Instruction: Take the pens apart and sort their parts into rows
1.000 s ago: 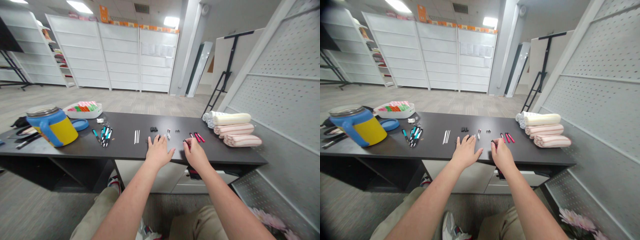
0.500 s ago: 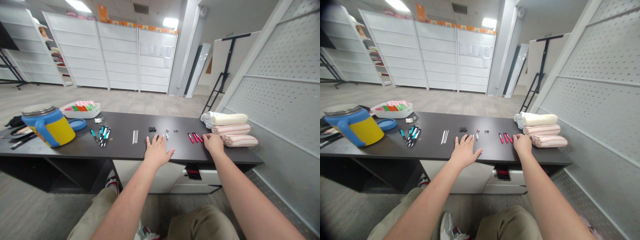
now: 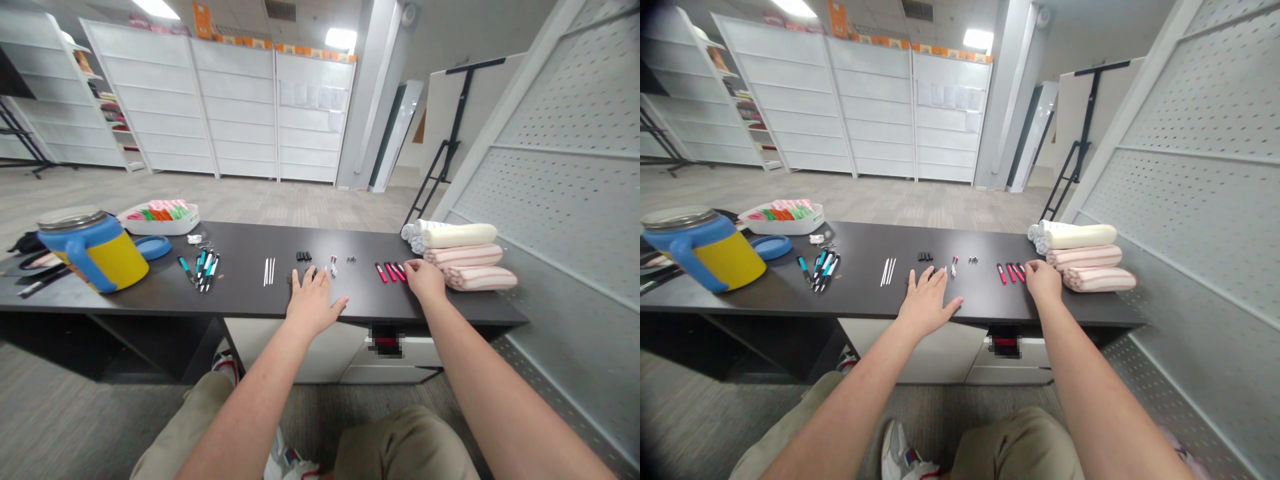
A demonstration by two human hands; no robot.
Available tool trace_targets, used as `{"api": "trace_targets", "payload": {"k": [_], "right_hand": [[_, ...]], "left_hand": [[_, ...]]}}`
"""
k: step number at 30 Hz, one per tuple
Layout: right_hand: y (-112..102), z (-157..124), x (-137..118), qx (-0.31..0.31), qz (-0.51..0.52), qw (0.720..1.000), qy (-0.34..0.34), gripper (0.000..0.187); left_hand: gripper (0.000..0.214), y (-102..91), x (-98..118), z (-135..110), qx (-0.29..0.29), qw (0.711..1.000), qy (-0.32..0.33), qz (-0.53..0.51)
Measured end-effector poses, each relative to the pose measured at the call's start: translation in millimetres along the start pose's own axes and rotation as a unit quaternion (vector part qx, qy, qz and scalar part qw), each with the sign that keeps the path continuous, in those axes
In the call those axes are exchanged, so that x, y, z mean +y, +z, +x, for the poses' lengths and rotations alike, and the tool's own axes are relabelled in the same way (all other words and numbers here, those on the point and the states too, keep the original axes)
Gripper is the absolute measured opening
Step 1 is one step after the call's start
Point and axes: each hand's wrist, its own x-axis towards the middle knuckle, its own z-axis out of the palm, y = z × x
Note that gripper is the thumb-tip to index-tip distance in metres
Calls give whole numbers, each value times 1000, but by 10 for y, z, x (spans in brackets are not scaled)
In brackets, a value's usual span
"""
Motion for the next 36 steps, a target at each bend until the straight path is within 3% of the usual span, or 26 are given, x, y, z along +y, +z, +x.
{"api": "trace_targets", "payload": {"k": [10,17,24,36], "right_hand": [[-18,-17,-53,-14,23,1000,-3,32],[20,-5,-19,19,-24,999,24,26],[-1,-12,-46,45,-61,996,44,24],[22,22,-36,41,-73,996,19,29]], "left_hand": [[70,-139,-195,-224,24,999,14,16],[56,-414,-330,-338,52,996,65,10],[45,-687,-565,-453,104,993,61,10],[37,-685,-669,-579,125,992,34,-6]]}}
